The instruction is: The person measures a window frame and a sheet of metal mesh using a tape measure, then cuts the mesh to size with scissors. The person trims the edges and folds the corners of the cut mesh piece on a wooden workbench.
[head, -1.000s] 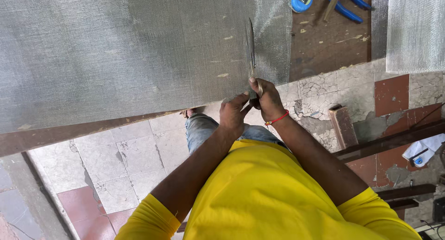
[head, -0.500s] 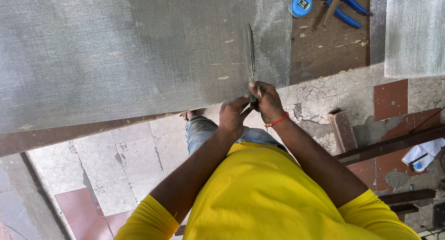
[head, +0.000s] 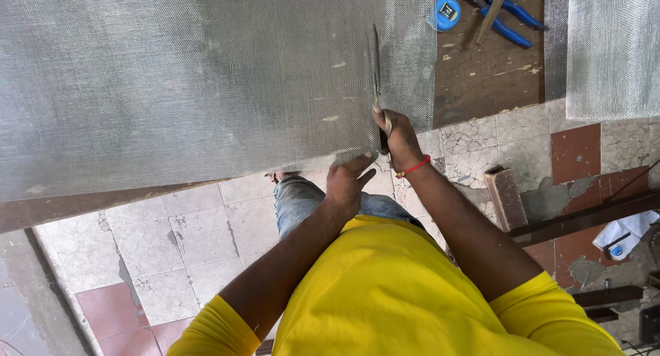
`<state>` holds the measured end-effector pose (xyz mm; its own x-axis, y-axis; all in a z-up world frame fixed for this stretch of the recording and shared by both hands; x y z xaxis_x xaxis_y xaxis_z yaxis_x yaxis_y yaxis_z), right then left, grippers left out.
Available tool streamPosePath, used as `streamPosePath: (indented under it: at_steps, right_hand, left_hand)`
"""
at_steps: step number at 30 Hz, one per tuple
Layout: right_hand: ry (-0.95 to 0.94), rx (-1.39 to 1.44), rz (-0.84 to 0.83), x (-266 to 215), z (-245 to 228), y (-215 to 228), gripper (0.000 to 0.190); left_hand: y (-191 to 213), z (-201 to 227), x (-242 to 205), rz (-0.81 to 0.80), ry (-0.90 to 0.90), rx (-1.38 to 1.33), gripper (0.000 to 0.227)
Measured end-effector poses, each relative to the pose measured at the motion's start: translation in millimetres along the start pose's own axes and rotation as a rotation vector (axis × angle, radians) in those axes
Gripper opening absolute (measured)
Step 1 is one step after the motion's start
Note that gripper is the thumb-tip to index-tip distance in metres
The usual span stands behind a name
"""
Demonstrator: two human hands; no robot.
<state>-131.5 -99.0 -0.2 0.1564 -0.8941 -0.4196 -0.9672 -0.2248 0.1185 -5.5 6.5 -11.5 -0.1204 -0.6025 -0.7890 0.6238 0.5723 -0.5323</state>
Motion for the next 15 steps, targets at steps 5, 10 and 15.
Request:
streamPosePath:
  at_steps: [5,10,15]
  right_hand:
    - [-0.172,0.34,-0.019,10.0,-5.3,-5.7,0.041]
    - [-0.15,0.094,0.028,7.5,-1.8,-5.0,0.048]
    - [0.007,0.265,-0.032,10.7,12.4,-5.2,0.051]
  left_hand:
    - [-1.7,-0.2,-3.4,-0.006,0.003,0.039,0.03]
    - [-1.7,-2.4,-3.7,0.008,-0.011,0.042,0.03]
    - [0.1,-4.7,-4.6,-0.002,-0.007,0.042,0.028]
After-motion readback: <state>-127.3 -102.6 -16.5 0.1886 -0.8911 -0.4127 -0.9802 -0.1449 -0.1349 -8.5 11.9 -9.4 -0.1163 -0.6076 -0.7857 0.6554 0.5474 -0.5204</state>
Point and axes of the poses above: each hand's wrist, its own x-axis towards the middle knuckle, its own y-axis out of the back of the hand, z = x × y, the point moved 1 cm from there along x, towards the middle knuckle, and after that the axes turned 5 degrees about x, right-handed, at the moved point
